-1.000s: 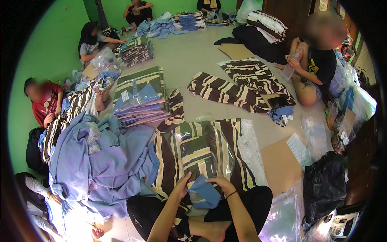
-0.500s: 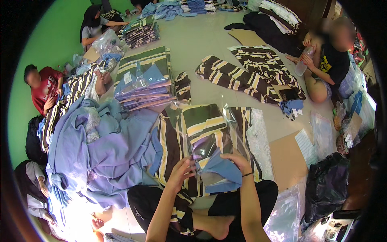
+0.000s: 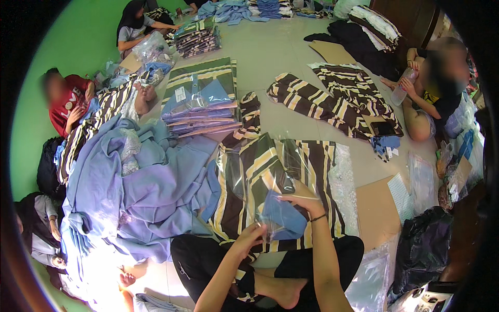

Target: The person folds a striped garment on a cardboard template, places it into a clear plastic bag, and seals it. They repeat this process with another garment, stacking the finished packages on the floor.

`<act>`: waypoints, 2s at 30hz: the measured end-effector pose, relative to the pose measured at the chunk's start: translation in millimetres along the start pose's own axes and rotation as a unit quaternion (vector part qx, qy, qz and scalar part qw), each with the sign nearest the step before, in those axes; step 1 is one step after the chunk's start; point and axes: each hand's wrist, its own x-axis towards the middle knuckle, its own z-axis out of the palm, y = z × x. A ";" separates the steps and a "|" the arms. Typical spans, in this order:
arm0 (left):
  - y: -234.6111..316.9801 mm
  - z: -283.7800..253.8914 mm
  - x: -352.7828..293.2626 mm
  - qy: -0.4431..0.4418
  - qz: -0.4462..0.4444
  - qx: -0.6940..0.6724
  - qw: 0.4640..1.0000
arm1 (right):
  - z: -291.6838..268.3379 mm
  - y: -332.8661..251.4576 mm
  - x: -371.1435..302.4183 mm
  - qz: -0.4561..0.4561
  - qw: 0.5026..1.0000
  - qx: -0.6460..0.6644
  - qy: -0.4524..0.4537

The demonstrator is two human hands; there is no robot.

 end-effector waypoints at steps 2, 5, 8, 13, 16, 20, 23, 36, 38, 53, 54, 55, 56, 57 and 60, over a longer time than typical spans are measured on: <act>-5.3 -2.9 15.8 0.039 -0.012 -0.072 0.997 | 3.4 -6.6 -9.9 0.059 0.998 -0.003 0.002; -16.0 7.7 46.7 0.092 -0.044 -0.140 0.985 | 25.1 -11.6 -16.3 0.000 0.963 -0.268 0.034; -22.4 18.5 58.9 0.093 0.023 -0.123 0.988 | 33.8 -11.5 -21.4 -0.048 0.947 -0.298 0.114; -28.8 38.3 51.4 0.026 0.127 -0.064 0.989 | 34.7 -11.4 -17.1 -0.084 0.891 -0.383 0.230; -31.4 42.7 63.3 0.122 0.141 -0.083 0.979 | 31.1 -9.1 -10.9 -0.056 0.885 -0.420 0.195; -28.2 41.8 97.0 0.134 0.119 -0.147 0.973 | 24.0 -7.3 -11.5 -0.051 0.897 -0.402 0.174; -17.7 51.1 108.9 0.134 0.097 -0.111 0.980 | 18.0 -15.2 -16.3 -0.019 0.912 -0.373 0.167; -7.3 49.3 34.7 0.134 0.078 -0.128 0.980 | 34.5 -11.3 -38.7 0.008 0.913 -0.346 0.215; 0.6 47.2 42.3 0.155 0.138 -0.149 0.967 | 37.3 -12.3 -44.3 0.016 0.913 -0.342 0.221; 8.3 50.1 35.1 0.131 0.139 -0.077 0.978 | 28.8 -14.9 -55.2 0.065 0.917 -0.296 0.259; 10.0 50.5 35.3 0.121 0.155 -0.071 0.978 | 27.1 -14.8 -55.2 0.014 0.916 -0.287 0.280; 11.7 51.1 34.8 0.115 0.156 -0.068 0.979 | 25.8 -14.8 -55.4 -0.015 0.911 -0.311 0.271; 14.3 52.1 35.3 0.105 0.154 -0.065 0.980 | 24.4 -14.6 -55.6 -0.037 0.907 -0.327 0.261; 16.8 53.4 35.6 0.105 0.161 -0.065 0.979 | 23.5 -14.1 -56.4 -0.056 0.904 -0.341 0.251; 23.1 56.5 35.0 0.103 0.174 -0.065 0.977 | 23.7 -11.2 -56.5 -0.057 0.900 -0.340 0.268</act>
